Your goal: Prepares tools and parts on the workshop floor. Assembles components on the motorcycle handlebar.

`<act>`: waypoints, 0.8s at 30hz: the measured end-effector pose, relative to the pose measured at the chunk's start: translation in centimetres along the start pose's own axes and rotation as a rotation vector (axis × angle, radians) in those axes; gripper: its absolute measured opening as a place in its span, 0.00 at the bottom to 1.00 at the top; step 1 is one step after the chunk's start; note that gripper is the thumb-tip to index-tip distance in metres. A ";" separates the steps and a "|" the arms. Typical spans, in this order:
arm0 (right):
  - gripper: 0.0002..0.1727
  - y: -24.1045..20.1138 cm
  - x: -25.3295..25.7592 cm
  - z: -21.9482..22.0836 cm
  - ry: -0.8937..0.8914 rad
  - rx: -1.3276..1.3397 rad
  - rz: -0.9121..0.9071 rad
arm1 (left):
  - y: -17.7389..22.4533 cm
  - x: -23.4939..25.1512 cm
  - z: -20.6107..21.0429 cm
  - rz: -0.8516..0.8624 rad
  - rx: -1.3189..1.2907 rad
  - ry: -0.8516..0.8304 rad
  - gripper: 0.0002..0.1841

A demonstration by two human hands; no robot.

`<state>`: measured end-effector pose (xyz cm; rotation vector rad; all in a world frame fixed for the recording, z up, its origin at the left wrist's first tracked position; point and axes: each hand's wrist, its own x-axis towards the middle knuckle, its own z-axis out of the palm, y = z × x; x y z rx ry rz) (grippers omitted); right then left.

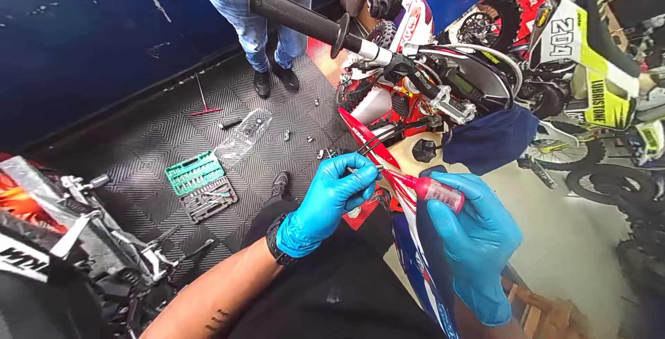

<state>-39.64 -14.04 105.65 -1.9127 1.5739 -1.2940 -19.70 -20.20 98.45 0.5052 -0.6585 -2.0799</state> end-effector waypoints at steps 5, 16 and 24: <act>0.15 0.3 0.1 0.0 -0.016 -0.015 -0.006 | 0.0 0.2 0.1 -0.020 -0.019 -0.001 0.10; 0.15 0.6 0.6 0.0 -0.019 -0.003 0.000 | 0.2 0.6 0.1 -0.040 -0.033 0.000 0.11; 0.15 0.7 0.6 0.0 -0.016 0.016 0.006 | 0.1 0.7 0.1 -0.046 -0.044 -0.006 0.11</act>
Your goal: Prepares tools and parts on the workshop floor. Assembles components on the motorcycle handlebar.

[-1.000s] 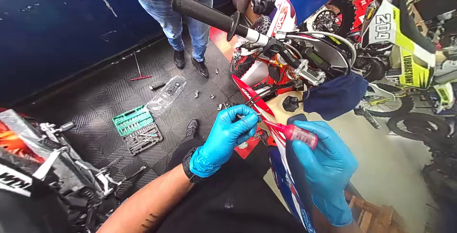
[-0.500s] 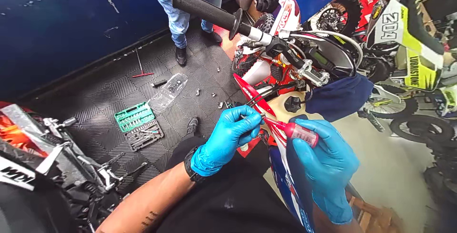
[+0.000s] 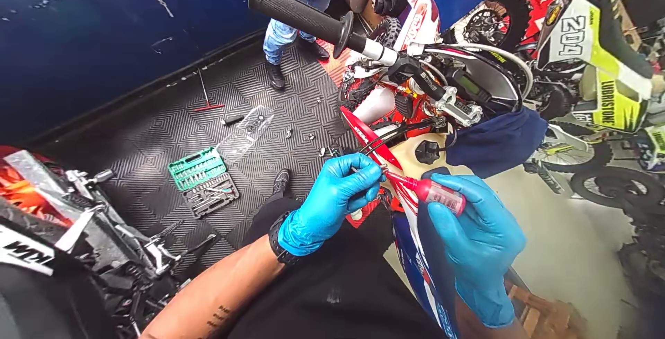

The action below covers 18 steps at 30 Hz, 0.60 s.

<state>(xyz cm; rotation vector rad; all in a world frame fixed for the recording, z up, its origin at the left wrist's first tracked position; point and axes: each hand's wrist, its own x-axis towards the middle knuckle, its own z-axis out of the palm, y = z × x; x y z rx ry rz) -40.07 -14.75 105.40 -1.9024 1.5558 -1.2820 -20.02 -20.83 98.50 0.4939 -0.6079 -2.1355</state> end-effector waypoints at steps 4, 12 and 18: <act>0.15 0.1 0.0 0.0 0.004 -0.002 -0.004 | 0.0 0.0 0.0 -0.002 0.010 -0.007 0.11; 0.15 0.5 0.0 -0.1 0.074 0.035 0.034 | 0.2 0.1 0.1 0.001 0.009 -0.009 0.11; 0.20 1.6 -1.5 1.9 0.133 0.634 0.235 | 3.0 1.4 1.2 0.118 -0.067 0.015 0.12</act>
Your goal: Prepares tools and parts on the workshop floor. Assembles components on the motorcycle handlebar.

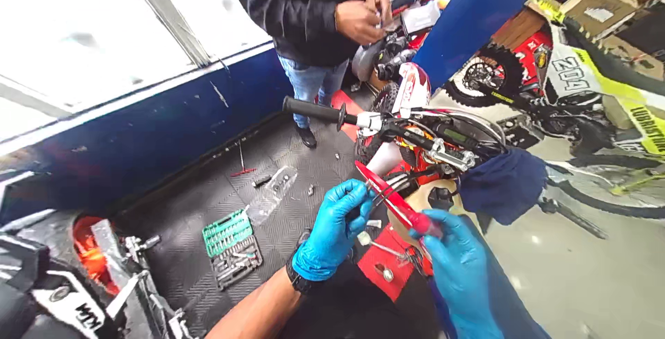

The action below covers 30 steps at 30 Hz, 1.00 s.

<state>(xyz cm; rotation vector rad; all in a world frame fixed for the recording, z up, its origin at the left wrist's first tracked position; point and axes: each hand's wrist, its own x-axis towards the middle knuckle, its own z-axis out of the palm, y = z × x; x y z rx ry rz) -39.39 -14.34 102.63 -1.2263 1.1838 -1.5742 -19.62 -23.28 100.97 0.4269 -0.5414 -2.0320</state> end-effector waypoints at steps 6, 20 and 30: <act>0.22 2.8 -3.1 1.6 0.036 0.061 -0.005 | 2.6 1.5 1.6 0.154 -0.137 0.035 0.17; 0.16 2.5 -2.2 2.1 -0.083 0.153 0.098 | 0.0 2.0 4.9 0.215 0.032 -0.056 0.13; 0.14 3.5 -2.7 1.6 0.079 -0.110 -0.218 | -1.1 2.0 5.6 0.267 0.101 -0.039 0.13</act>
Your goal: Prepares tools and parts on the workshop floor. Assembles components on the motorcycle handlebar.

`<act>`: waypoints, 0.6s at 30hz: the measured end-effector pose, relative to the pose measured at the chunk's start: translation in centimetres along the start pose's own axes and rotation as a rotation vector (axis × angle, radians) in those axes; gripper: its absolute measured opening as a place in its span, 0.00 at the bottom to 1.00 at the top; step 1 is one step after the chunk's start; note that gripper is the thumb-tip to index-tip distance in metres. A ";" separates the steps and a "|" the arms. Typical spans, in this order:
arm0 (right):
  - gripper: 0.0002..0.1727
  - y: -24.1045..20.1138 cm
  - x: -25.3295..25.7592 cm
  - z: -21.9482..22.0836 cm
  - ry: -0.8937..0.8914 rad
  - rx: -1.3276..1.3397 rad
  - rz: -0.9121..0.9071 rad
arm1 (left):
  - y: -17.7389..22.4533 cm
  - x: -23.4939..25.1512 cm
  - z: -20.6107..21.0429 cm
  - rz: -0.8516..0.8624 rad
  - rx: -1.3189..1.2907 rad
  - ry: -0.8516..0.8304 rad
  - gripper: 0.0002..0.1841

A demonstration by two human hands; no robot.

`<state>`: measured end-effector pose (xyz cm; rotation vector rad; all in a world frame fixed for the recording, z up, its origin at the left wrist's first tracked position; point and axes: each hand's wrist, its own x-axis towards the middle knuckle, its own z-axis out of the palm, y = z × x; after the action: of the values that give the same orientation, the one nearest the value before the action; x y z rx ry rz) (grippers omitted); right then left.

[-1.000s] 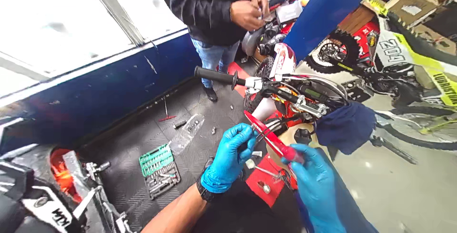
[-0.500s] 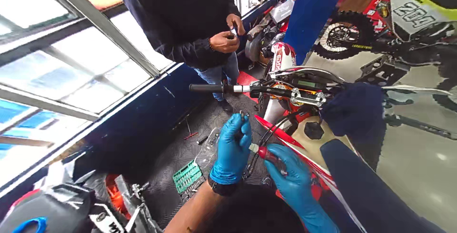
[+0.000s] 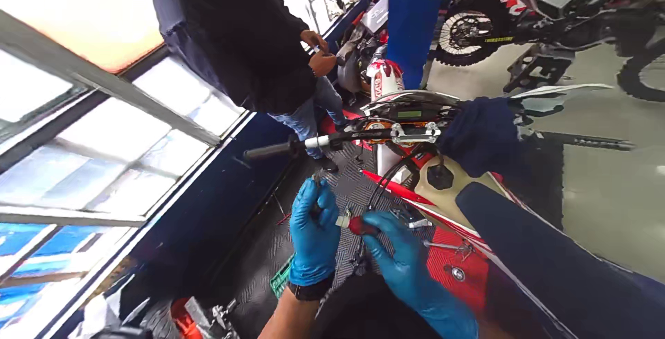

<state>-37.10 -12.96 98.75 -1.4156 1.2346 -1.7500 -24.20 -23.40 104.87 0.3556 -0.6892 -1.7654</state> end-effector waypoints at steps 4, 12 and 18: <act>0.22 -0.5 0.5 -1.1 -0.082 0.524 0.474 | -1.0 -0.3 0.6 -0.040 0.028 -0.032 0.13; 0.21 -0.3 -0.2 -3.5 -0.052 0.504 0.405 | -2.8 0.4 2.4 -0.064 0.044 -0.021 0.14; 0.14 0.0 -0.8 -4.6 -0.009 0.355 0.248 | -4.1 0.5 3.5 -0.087 0.039 -0.048 0.13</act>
<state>-41.26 -10.90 98.38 -1.0189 0.9856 -1.6860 -29.50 -22.19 105.14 0.3755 -0.7525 -1.8496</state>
